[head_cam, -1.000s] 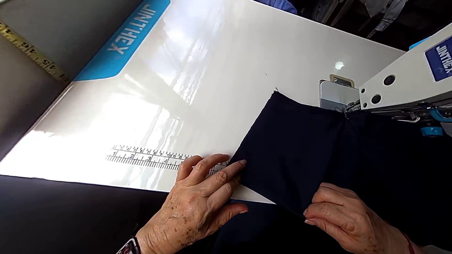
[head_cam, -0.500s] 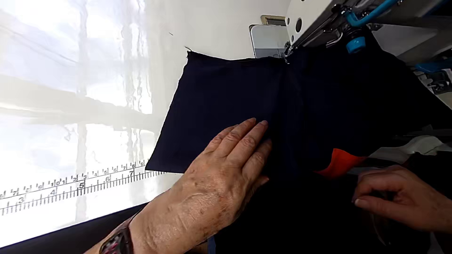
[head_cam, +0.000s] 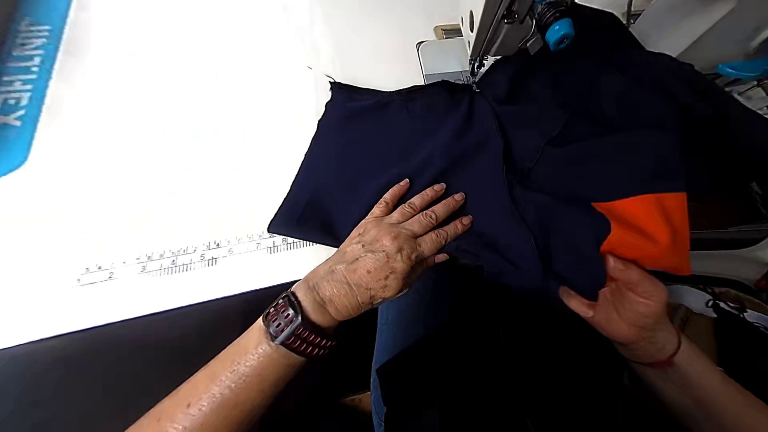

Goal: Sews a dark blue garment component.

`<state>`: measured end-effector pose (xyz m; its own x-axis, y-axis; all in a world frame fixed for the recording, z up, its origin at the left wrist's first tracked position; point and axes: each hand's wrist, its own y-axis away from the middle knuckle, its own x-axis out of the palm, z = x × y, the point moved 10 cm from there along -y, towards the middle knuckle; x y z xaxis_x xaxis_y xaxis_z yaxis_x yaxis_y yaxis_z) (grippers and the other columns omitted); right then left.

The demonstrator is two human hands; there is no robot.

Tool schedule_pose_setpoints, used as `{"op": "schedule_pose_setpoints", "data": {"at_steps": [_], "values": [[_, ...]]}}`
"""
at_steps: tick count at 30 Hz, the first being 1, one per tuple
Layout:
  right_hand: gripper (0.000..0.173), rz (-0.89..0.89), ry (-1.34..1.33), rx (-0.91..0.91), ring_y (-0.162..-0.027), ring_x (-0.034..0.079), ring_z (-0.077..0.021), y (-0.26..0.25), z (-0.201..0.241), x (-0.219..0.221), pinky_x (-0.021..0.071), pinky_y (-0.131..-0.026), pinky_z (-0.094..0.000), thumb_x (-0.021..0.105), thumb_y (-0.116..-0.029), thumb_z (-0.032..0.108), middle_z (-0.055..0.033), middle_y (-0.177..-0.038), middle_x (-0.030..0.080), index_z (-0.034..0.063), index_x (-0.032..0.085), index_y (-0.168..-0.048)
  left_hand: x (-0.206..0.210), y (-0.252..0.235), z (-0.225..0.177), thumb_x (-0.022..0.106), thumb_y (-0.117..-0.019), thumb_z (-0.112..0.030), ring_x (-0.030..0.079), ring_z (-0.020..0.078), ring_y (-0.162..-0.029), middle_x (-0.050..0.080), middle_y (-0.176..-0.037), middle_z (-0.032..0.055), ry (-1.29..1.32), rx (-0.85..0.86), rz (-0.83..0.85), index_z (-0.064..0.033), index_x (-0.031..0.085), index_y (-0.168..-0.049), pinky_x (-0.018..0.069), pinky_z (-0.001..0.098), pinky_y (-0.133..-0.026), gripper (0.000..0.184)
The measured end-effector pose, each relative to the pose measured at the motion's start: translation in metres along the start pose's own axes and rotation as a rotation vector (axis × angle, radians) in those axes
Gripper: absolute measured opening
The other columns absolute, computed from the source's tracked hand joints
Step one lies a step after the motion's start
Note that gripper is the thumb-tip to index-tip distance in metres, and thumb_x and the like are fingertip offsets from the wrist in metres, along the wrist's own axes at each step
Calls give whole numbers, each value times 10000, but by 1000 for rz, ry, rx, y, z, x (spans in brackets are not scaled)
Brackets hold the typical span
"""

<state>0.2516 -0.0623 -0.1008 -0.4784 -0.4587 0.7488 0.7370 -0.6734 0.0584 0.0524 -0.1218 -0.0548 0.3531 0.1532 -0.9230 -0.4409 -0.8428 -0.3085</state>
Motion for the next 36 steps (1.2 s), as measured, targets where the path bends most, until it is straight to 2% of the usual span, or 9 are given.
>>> {"op": "schedule_pose_setpoints", "data": {"at_steps": [6,10,13,16,19,23,26,32,36], "values": [[390,-558,82,-56,-496,573,-32,-15,57,-5,495,-454,-161,381,-1095,401,-11,-704,649,177,669,-958,-1,-2,-1,430,-1038,-351,469,277,-1449,567,-1507,51,-7,-3,-63,-220,683,-1362,335,611,-1163,432],[222,-346,387,-384,-1015,747,-199,-53,98,16,611,-925,-358,410,-1093,227,-73,-1094,753,113,597,-1130,-8,1,7,383,-1077,-399,482,219,-1440,622,-1447,17,130,-102,-91,-129,755,-1182,314,579,-1190,472],[168,-171,1226,-753,-1259,605,-182,-63,110,49,510,-1052,-328,653,-906,79,-123,-1290,649,2,621,-1052,-12,-1,9,387,-1083,-401,503,202,-1422,676,-1368,14,189,-142,-114,-121,770,-1111,301,566,-1199,476],[165,179,1716,-1010,-1333,534,-347,-66,93,93,394,-1139,-452,590,-917,125,-168,-1229,702,68,744,-900,-12,-2,9,404,-1077,-399,500,182,-1421,673,-1372,-12,204,-155,-119,-148,768,-1134,298,563,-1202,445],[257,604,1726,-995,-1206,628,-284,-78,70,108,440,-1107,-426,573,-938,250,-104,-1096,740,76,762,-941,-13,0,8,407,-1074,-386,502,173,-1420,673,-1371,-16,205,-168,-131,-147,766,-1126,305,546,-1204,435],[486,788,1736,-872,-910,626,-163,-90,68,101,457,-899,-365,633,-910,554,-10,-860,688,95,769,-999,-14,1,12,387,-1089,-404,488,164,-1430,663,-1386,-14,231,-176,-141,-146,755,-1162,298,519,-1222,455],[317,890,1765,-828,-622,519,-130,-72,74,104,380,-621,-301,609,-961,333,20,-608,538,90,720,-791,-16,3,13,407,-1085,-404,498,161,-1423,663,-1387,-19,245,-182,-157,-147,753,-1162,311,507,-1222,438],[262,699,2013,-753,-778,581,-147,-46,91,109,463,-616,-242,588,-967,202,-43,-836,604,106,651,-731,-10,0,4,445,-1064,-431,523,204,-1406,656,-1400,30,167,-154,-169,-146,757,-1191,356,517,-1190,441],[176,614,2107,-707,-710,611,-204,-59,66,104,469,-597,-332,574,-923,213,-47,-783,616,83,690,-895,-8,1,3,447,-1060,-396,521,220,-1409,645,-1415,35,116,-162,-165,-157,757,-1189,356,537,-1186,413]]}}
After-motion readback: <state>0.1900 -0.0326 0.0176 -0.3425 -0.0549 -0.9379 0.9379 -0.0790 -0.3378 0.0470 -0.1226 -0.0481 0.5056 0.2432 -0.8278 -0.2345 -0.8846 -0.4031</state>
